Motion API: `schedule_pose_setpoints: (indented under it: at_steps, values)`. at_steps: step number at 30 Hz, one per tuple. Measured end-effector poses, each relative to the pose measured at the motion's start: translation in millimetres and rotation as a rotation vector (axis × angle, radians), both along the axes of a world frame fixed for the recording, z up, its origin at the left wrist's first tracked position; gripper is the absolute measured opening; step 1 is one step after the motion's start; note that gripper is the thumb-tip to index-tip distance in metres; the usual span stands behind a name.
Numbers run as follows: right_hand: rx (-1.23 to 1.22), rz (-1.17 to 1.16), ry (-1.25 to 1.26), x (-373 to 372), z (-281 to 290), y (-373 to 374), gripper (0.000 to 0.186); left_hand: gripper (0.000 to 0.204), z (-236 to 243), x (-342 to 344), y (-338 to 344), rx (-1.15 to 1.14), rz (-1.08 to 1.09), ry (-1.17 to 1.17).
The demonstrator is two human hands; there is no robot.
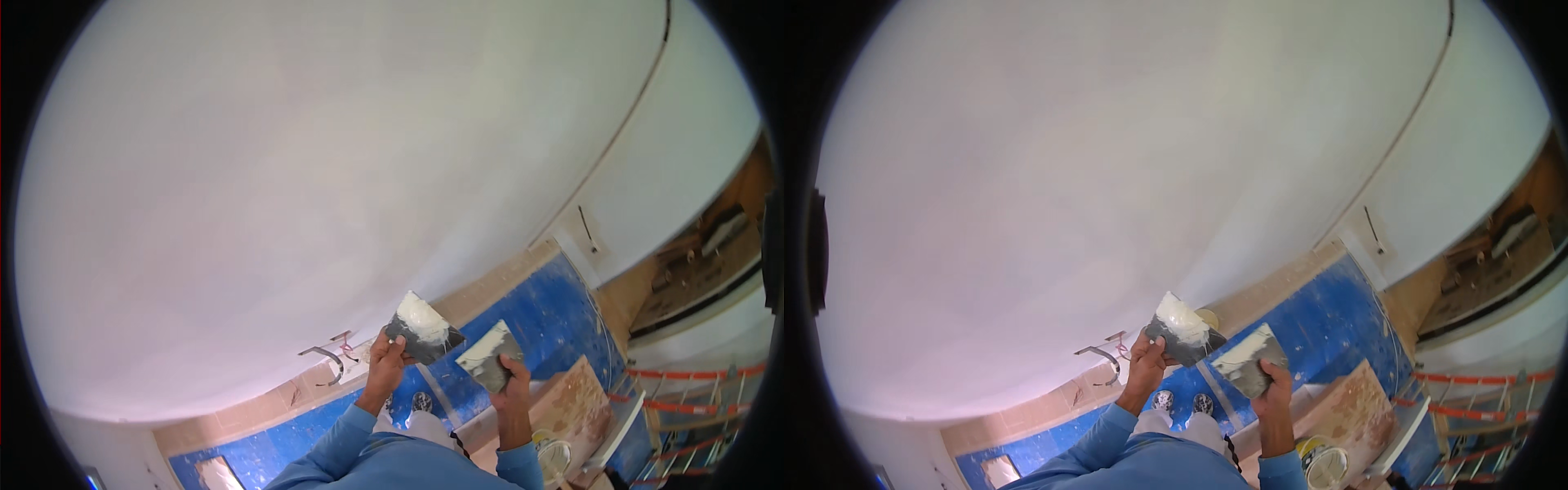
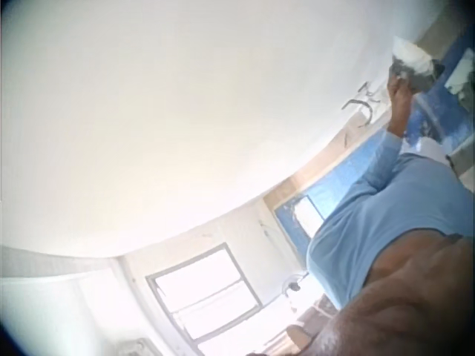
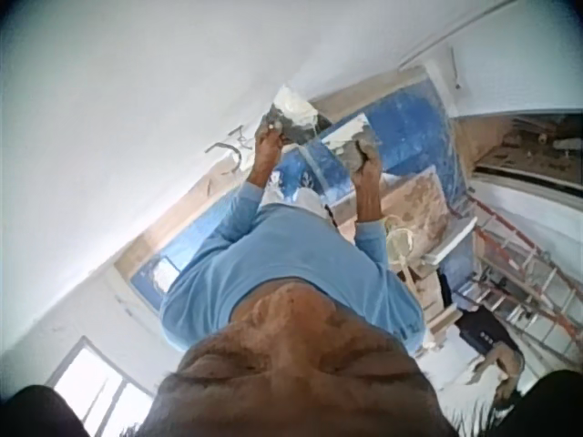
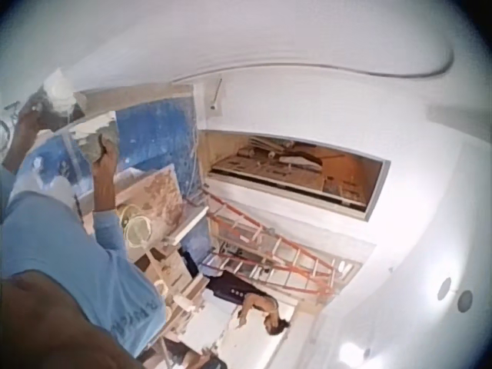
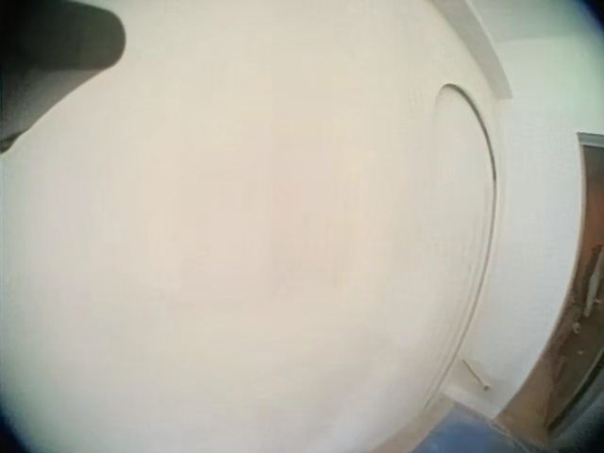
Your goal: The person applies plaster to a wall using putty knives, smoothing the compound over the surface and around electrical wire outlets.
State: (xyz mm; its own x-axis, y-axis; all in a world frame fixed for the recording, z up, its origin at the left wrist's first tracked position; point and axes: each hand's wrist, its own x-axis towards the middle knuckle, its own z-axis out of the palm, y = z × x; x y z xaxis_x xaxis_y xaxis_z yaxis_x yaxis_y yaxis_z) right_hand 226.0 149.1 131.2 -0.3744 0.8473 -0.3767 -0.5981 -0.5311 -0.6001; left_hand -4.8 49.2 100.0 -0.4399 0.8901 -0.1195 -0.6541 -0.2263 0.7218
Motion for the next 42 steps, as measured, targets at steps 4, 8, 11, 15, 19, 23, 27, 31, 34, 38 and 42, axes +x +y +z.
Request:
schedule_pose_setpoints:
  at_steps: [4, 8, 11, 15, 19, 23, 27, 31, 34, 38, 42]
  values:
    - [0.016, 0.197, 0.023, -53.8, 42.0, 6.4, 0.039, 0.035, -1.6, -6.6, -15.1, -0.017, 0.226, 0.203]
    - [0.006, 0.391, 0.086, -78.4, 54.1, 15.5, 0.037, 0.036, 18.5, 0.3, -15.7, -0.071, 0.402, 0.355]
    - [-0.032, 0.474, 0.099, -92.4, 51.8, 18.7, 0.036, 0.037, 17.3, 2.0, -12.3, -0.06, 0.483, 0.459]
    - [-0.069, 0.543, 0.108, -99.5, 48.7, 16.1, 0.036, 0.036, 16.2, 2.9, -22.7, -0.104, 0.537, 0.566]
    - [-0.101, 0.562, 0.143, -100.7, 37.8, 14.1, 0.039, 0.035, 6.8, 2.4, -30.7, -0.105, 0.571, 0.546]
    - [-0.149, 0.584, 0.117, -108.2, 31.8, 5.3, 0.038, 0.035, 5.6, -8.2, -48.5, -0.182, 0.492, 0.868]
    - [-0.028, 0.597, 0.118, -120.9, 17.3, -19.7, 0.041, 0.053, 39.3, -22.8, -78.3, -0.174, 0.351, 1.412]
    - [-0.001, 0.492, 0.323, -133.3, 10.7, -31.4, 0.042, 0.05, 44.0, -51.3, -101.1, -0.309, 0.267, 1.446]
    - [-0.011, 0.411, 0.445, -136.6, 20.5, -25.0, 0.045, 0.032, 4.4, -65.3, -116.0, -0.446, 0.313, 1.2]
    - [0.073, 0.293, 0.458, -123.4, 30.6, -2.9, 0.05, 0.027, -4.3, -76.8, -144.5, -0.257, 0.381, 0.448]
    - [0.35, 0.098, 0.078, -112.1, 41.6, -12.4, 0.052, 0.038, -6.3, -81.0, -150.7, 0.033, 0.302, -0.167]
